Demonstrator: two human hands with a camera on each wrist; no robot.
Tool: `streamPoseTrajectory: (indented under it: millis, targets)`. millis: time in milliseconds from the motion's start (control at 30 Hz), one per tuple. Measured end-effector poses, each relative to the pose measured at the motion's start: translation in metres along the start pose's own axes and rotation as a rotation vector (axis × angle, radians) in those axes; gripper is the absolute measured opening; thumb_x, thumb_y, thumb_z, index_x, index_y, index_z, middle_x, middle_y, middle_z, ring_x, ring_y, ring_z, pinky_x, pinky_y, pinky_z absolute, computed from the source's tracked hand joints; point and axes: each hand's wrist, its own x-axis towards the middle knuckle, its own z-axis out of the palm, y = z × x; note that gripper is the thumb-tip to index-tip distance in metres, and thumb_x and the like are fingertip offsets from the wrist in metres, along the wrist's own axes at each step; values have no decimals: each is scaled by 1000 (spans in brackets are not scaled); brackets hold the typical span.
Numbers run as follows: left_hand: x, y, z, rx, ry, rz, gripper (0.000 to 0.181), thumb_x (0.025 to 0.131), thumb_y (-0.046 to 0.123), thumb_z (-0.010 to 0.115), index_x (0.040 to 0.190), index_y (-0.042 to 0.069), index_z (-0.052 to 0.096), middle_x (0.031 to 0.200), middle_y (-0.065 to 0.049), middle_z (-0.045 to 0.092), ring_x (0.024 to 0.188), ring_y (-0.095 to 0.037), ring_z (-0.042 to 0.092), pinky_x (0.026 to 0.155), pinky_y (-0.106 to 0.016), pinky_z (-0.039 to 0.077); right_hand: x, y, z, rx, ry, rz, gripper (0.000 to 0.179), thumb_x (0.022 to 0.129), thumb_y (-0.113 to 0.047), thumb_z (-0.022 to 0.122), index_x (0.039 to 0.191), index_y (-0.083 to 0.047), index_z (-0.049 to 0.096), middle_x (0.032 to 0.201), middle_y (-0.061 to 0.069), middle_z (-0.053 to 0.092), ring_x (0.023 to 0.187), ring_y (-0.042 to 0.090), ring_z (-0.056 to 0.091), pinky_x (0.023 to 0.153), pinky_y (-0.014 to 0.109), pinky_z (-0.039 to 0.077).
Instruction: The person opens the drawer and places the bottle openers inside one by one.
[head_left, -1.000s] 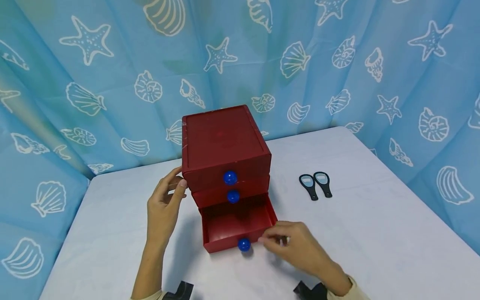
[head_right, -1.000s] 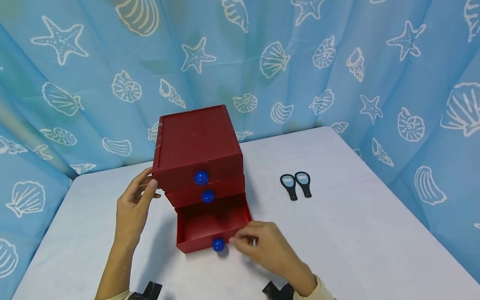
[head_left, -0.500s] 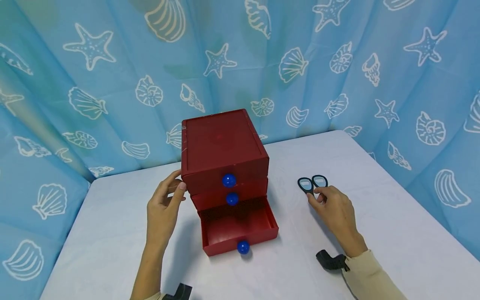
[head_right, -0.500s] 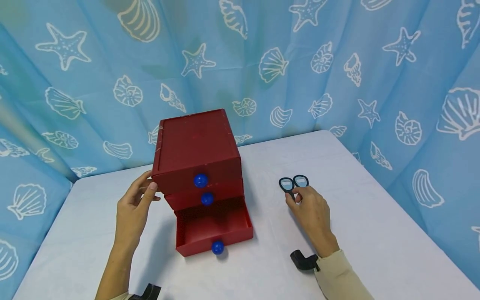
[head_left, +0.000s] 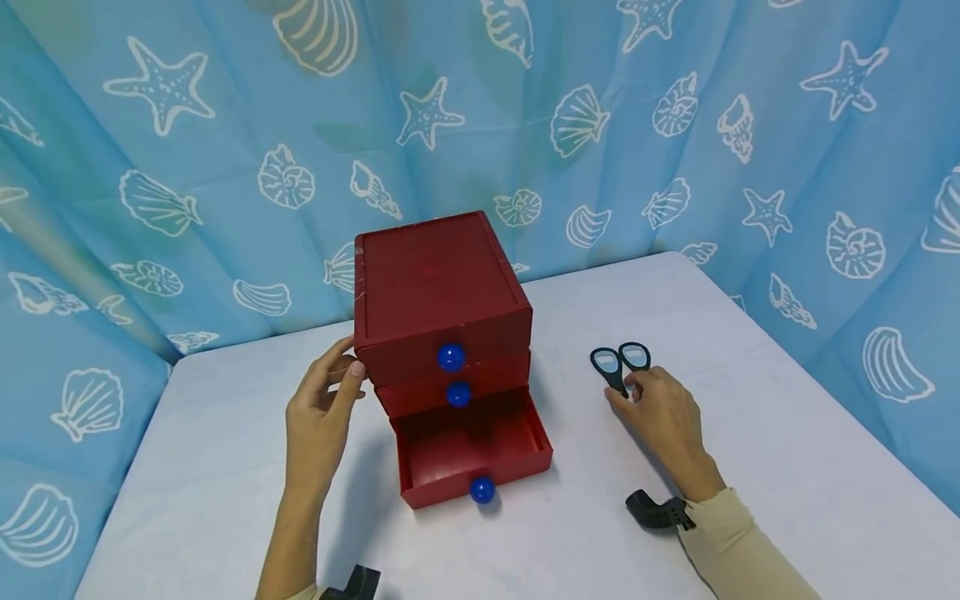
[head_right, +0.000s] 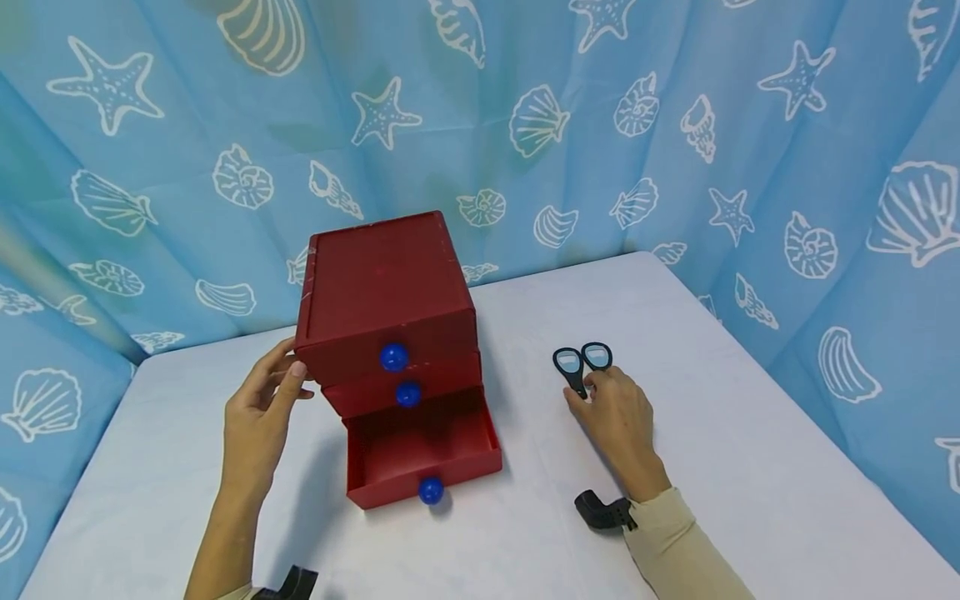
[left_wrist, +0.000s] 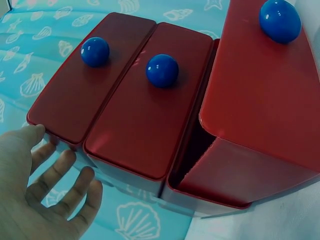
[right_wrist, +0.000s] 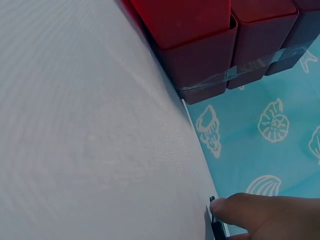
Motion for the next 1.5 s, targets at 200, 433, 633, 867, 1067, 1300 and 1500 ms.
streamPoseTrajectory:
  millis: [200,433,633,867,1067,1300,1500]
  targets:
    - [2,3,0,-25,-5,9,40,101,18,61,141,24,59,114,1,62,102,-14,63,81,-20,54,0,1,1,-3,-9,38,27,79,-19,85,84,4,71,71,7,55,56,18,49,44,30,39]
    - [1,3,0,-7,1,-9,41,102,15,60,142,20,58,114,-2,62,102,-14,63,81,-19,54,2,-1,0,7,-37,108,23,79,-15,81,84,6,72,71,10,58,58,21,54,46,31,42]
    - [-1,3,-1,-29,2,-6,40,102,18,61,141,24,58,115,1,62,102,-15,63,81,-19,54,1,-1,-1,48,-23,100,18,78,-15,78,79,1,71,70,6,57,58,19,53,50,31,42]
    - [-1,2,-1,-50,-6,6,41,101,17,62,141,25,59,115,2,62,103,-16,63,80,-20,54,1,1,-15,158,12,120,14,78,-11,78,83,1,73,70,3,58,64,19,51,55,27,39]
    - [0,3,-1,-41,-4,11,41,101,16,62,141,25,59,113,2,62,103,-16,63,80,-22,55,-3,-3,-18,206,58,70,13,77,-10,80,83,-1,73,69,2,55,63,17,48,52,22,33]
    - [-4,26,0,-36,-6,7,39,102,12,59,141,14,58,112,-5,62,101,-16,63,80,-20,54,-7,-14,-22,236,93,2,11,76,-8,81,82,-5,72,68,0,51,62,13,43,51,20,31]
    - [-6,40,0,-28,-6,5,39,102,12,58,141,11,58,111,-8,62,100,-13,62,81,-19,53,-10,-22,-26,311,110,-60,14,75,-2,83,83,-6,72,69,-2,51,63,11,44,51,16,30]
